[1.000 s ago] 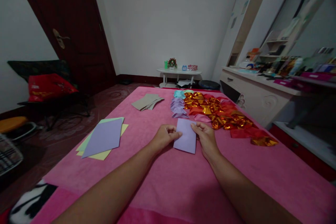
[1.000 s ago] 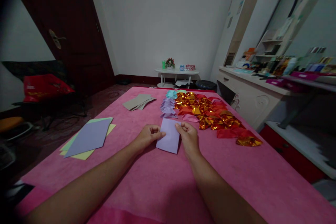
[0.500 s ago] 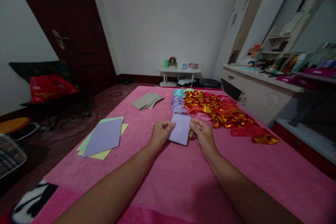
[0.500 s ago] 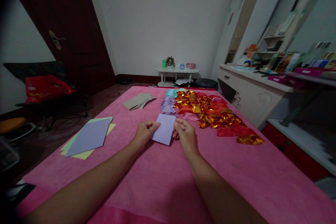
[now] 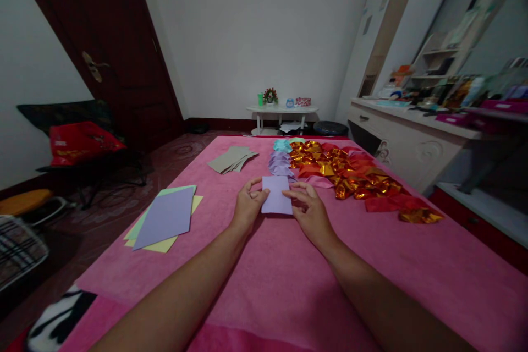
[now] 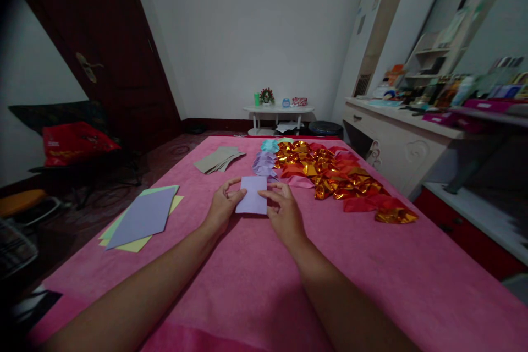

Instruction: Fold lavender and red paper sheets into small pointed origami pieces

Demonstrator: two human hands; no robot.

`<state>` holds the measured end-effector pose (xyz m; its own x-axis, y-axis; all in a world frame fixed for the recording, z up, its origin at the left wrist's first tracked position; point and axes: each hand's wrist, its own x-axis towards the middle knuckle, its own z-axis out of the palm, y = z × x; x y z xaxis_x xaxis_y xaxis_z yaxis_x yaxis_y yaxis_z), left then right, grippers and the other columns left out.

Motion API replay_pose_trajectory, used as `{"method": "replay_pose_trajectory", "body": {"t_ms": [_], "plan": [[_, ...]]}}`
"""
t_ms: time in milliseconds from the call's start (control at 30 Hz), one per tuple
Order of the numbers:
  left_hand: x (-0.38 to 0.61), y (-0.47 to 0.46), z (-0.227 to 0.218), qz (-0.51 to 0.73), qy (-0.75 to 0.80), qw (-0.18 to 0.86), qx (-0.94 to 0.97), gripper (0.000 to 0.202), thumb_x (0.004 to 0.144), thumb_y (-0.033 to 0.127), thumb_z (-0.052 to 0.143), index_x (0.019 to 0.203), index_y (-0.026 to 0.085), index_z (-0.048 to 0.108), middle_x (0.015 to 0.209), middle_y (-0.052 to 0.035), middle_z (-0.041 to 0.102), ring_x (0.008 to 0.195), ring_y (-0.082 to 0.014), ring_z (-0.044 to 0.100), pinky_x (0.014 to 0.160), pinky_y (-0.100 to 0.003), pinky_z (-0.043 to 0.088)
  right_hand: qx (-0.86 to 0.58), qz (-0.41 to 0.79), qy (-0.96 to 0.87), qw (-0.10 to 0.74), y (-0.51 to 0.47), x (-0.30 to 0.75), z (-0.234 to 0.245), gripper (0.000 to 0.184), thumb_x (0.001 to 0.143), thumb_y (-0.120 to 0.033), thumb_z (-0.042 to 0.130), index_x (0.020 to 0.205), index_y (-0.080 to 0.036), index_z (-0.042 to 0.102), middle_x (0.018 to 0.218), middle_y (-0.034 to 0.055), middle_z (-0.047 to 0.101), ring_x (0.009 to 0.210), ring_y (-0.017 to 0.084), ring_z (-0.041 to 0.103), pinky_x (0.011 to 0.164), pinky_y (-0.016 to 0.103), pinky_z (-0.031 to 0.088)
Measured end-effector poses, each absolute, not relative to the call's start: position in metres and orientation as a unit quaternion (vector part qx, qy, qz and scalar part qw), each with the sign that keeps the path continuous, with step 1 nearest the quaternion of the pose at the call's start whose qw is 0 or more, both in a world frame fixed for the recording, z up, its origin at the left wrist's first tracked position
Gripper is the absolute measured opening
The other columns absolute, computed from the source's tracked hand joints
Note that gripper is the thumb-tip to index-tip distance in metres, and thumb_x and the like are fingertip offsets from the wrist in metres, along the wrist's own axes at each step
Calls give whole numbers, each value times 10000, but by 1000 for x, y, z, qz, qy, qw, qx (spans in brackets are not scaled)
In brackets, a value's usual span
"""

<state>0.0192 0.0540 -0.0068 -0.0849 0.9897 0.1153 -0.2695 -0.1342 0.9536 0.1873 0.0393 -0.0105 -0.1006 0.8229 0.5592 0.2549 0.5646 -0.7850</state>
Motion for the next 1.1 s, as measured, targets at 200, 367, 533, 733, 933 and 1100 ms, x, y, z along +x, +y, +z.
{"method": "replay_pose_trajectory", "body": {"t_ms": [200,367,533,733,933,1100], "plan": [[20,53,-7,622,403,512,434,613,633,342,765,1155,115,539,537,44,590,459,-80,533,470,-168,391,-381,241,-715,534,40,188,-10,353,773,-77,497,953,-270,731,1075,58,599,1037,183,578,900,354,495],[20,50,-2,605,349,574,427,571,705,451,708,1142,123,545,705,-31,658,506,-114,601,479,-216,467,-395,275,-691,540,41,190,-9,228,791,-177,559,921,-225,741,988,71,683,950,203,635,879,368,504],[21,45,2,580,301,610,449,548,781,496,631,1183,143,512,732,-44,657,574,-141,647,518,-237,511,-415,282,-663,555,41,192,-4,199,773,-221,586,894,-212,744,961,67,709,928,213,641,881,395,498],[21,43,3,577,290,605,466,517,781,457,654,1167,135,531,820,-60,664,607,-122,643,527,-217,506,-422,325,-641,552,40,193,-4,243,775,-257,581,955,-218,739,977,62,711,905,225,644,795,383,533],[20,44,2,577,298,603,463,549,731,450,708,1154,138,548,828,-57,671,607,-115,635,536,-214,488,-424,342,-635,548,43,195,-11,255,788,-274,587,988,-217,734,992,56,707,874,221,645,742,344,541],[20,43,2,579,301,598,465,545,730,439,714,1154,135,556,833,-56,661,604,-106,624,544,-215,480,-417,346,-632,553,44,194,-11,246,795,-287,592,984,-215,734,1004,62,701,875,227,642,728,344,542]]}}
